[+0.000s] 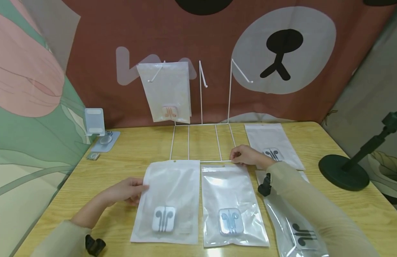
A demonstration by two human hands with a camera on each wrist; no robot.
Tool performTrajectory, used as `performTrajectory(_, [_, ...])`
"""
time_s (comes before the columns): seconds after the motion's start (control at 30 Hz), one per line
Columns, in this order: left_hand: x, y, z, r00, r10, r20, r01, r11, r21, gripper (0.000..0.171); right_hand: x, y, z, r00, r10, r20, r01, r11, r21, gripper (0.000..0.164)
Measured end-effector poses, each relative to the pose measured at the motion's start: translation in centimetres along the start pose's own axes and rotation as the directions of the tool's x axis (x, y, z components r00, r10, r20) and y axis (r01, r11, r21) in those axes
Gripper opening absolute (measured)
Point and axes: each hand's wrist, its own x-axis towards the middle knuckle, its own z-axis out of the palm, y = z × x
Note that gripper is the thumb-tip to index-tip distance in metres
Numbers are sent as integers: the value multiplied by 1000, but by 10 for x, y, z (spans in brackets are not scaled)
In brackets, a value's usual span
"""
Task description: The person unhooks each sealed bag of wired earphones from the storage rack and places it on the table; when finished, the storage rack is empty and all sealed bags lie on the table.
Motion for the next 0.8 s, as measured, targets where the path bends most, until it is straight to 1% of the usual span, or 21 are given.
performTrajectory(0.07, [1,-2,-2,1000,-3,18,3,999,35,34,0,0,0,1000,-1,-3,1,1000,-2,5])
performTrajectory(0.1, [2,-2,-3,1000,-5,18,4,998,56,35,1,1,0,1000,-7,-3,7,1000,-5,6])
performTrajectory(0.17, [3,-4,-4,1000,2,3,-2,992,125,38,2,2,0,1000,-11,-6,11,1000,-10,6])
performTrajectory(0.23, [4,-4,-5,1000,9,-17,-6,981,196,38,2,3,0,1000,-16,-6,16,1000,-13,6])
performTrajectory(0.33, [7,-4,-4,998,33,-46,-18,955,297,38,3,4,0,1000,-12,-3,12,1000,-5,6])
performTrajectory(0.47, [10,-1,0,997,37,-69,-8,929,371,40,1,4,-1,999,-46,9,46,999,7,7])
performTrajectory(0.5, [11,0,2,997,31,-77,1,923,385,40,0,3,-1,998,-69,12,69,998,7,8])
performTrajectory(0.6, [12,2,5,995,23,-93,19,907,420,40,-1,2,-2,997,-80,18,80,997,19,9])
performTrajectory(0.7, [14,3,7,993,-5,-116,56,894,444,42,-1,1,-1,999,-44,11,44,999,14,8])
performTrajectory(0.73, [14,3,8,993,-8,-119,62,890,452,42,0,2,-1,1000,-18,5,18,1000,11,7])
performTrajectory(0.8, [14,4,9,991,-21,-129,79,880,468,44,2,3,1,1000,2,-4,-2,1000,-5,6])
